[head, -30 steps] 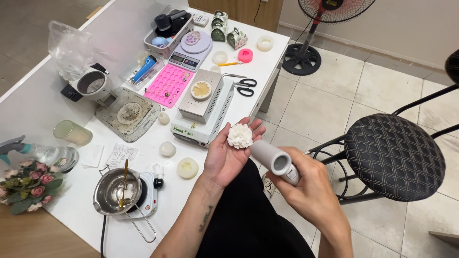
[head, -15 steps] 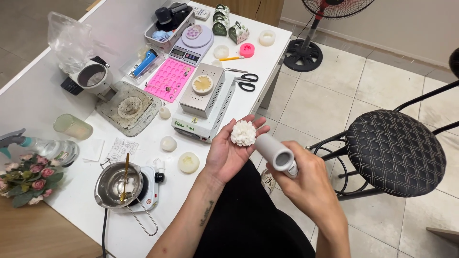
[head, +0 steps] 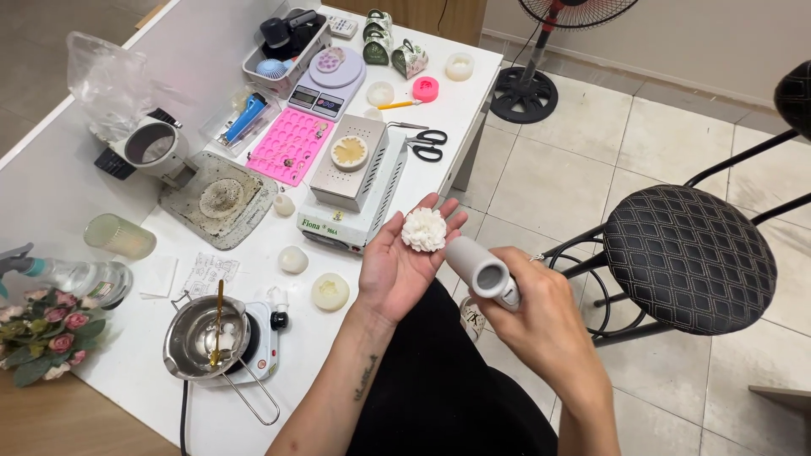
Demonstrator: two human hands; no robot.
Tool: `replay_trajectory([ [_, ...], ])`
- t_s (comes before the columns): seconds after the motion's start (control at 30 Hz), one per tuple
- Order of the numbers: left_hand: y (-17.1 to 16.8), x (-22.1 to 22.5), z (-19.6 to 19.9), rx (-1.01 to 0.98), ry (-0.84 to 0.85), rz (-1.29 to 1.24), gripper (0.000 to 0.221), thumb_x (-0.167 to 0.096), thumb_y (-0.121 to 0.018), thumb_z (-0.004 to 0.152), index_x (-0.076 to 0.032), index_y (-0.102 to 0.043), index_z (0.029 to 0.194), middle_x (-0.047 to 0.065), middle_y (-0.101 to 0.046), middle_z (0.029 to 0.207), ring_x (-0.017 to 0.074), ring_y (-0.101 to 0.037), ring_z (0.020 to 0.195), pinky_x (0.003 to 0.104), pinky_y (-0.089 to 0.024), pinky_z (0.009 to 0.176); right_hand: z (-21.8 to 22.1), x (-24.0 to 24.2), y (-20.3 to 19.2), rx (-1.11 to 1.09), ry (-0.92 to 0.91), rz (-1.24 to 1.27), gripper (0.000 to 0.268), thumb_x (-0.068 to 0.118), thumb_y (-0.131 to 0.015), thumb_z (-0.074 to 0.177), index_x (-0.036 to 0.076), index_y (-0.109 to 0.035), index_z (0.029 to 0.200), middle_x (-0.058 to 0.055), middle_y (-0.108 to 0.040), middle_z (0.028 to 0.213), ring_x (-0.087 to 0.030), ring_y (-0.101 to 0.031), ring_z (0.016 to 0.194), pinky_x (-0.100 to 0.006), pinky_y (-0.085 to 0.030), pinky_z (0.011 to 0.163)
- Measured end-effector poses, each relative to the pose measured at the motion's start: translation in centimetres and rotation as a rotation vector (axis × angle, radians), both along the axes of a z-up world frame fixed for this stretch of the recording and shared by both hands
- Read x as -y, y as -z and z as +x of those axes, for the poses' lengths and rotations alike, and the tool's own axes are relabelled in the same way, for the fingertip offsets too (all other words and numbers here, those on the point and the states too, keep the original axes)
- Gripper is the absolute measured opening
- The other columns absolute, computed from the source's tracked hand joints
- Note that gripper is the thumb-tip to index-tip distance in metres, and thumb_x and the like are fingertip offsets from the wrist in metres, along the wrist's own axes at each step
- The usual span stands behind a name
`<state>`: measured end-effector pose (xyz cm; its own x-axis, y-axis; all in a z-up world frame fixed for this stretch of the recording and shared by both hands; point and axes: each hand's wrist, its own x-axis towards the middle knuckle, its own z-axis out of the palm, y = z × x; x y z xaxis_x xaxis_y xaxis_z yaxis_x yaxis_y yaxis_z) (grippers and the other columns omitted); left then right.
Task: Preparing and detailing wax flower shapes for candle making using molds, sculpting tools, and a heat gun.
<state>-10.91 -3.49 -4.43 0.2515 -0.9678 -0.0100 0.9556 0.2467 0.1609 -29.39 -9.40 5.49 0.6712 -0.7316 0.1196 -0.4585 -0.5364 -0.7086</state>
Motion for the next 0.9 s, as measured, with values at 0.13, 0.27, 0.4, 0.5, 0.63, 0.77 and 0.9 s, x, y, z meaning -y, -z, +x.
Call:
replay_trajectory([
  [0.13,-0.5,-0.2,-0.2,-0.059,0.017,0.001,0.054,-0.027,-0.028,0.111,0.002,-0.036,0.155,0.026,-0.043,0.156,0.0405,-0.046,0.143,0.049,-0.046,0.116,-0.1,-0.5,0.1,0.060,-0.088,0.100,0.037,0.009,-0.080,0.068,0.004,-0.071,0.104,-0.015,-0.078,0.086,-0.027,-0.078,0.079,-0.039,-0.058,0.070],
  [0.27,0.1,-0.2,-0.3,0.102,-0.021,0.067,0.053,-0.034,-0.029,0.112,-0.004,-0.034,0.155,0.024,-0.042,0.159,0.0422,-0.044,0.144,0.047,-0.044,0.115,0.2,-0.5,-0.2,0.045,-0.012,0.078,0.037,0.015,-0.081,0.075,0.004,-0.069,0.108,-0.016,-0.076,0.086,-0.029,-0.077,0.078,-0.040,-0.057,0.069],
  [0.4,0.4,-0.1,-0.2,0.230,-0.056,0.150,0.062,-0.050,-0.028,0.112,-0.005,-0.032,0.154,0.025,-0.038,0.157,0.0433,-0.040,0.141,0.049,-0.035,0.115,0.0,-0.7,-0.2,0.067,-0.075,0.125,0.035,0.014,-0.081,0.072,0.004,-0.071,0.104,-0.015,-0.078,0.085,-0.026,-0.074,0.079,-0.039,-0.059,0.067],
  [0.5,-0.7,-0.3,-0.7,0.083,-0.009,0.099,0.065,-0.048,-0.025,0.109,-0.003,-0.032,0.155,0.025,-0.038,0.156,0.0457,-0.043,0.140,0.052,-0.037,0.118,0.3,-0.9,0.2,0.110,-0.029,0.032,0.035,0.013,-0.079,0.076,0.001,-0.069,0.107,-0.016,-0.076,0.091,-0.026,-0.077,0.080,-0.039,-0.058,0.068],
  [0.63,-0.4,-0.5,-0.5,-0.037,0.036,-0.027,0.059,-0.039,-0.024,0.112,-0.002,-0.029,0.158,0.026,-0.035,0.160,0.0455,-0.041,0.144,0.052,-0.037,0.120,-0.2,-0.3,-0.1,0.019,-0.033,0.086,0.033,0.013,-0.080,0.072,0.003,-0.071,0.103,-0.013,-0.077,0.087,-0.024,-0.078,0.076,-0.038,-0.058,0.067],
  [0.77,-0.5,-0.5,-0.6,-0.032,0.039,-0.016,0.058,-0.035,-0.024,0.111,-0.001,-0.029,0.158,0.028,-0.033,0.161,0.0439,-0.039,0.145,0.051,-0.038,0.119,-0.4,-0.2,-0.3,0.015,0.012,0.139,0.031,0.017,-0.083,0.074,0.005,-0.071,0.100,-0.011,-0.078,0.081,-0.021,-0.077,0.071,-0.037,-0.058,0.064],
  [0.9,-0.3,-0.3,-0.5,-0.037,0.054,-0.012,0.056,-0.034,-0.028,0.111,0.000,-0.033,0.154,0.027,-0.036,0.159,0.0420,-0.042,0.143,0.049,-0.042,0.116,-0.6,-0.3,-0.5,0.032,-0.033,0.171,0.033,0.017,-0.084,0.071,0.005,-0.072,0.100,-0.011,-0.078,0.079,-0.020,-0.076,0.069,-0.037,-0.057,0.062],
])
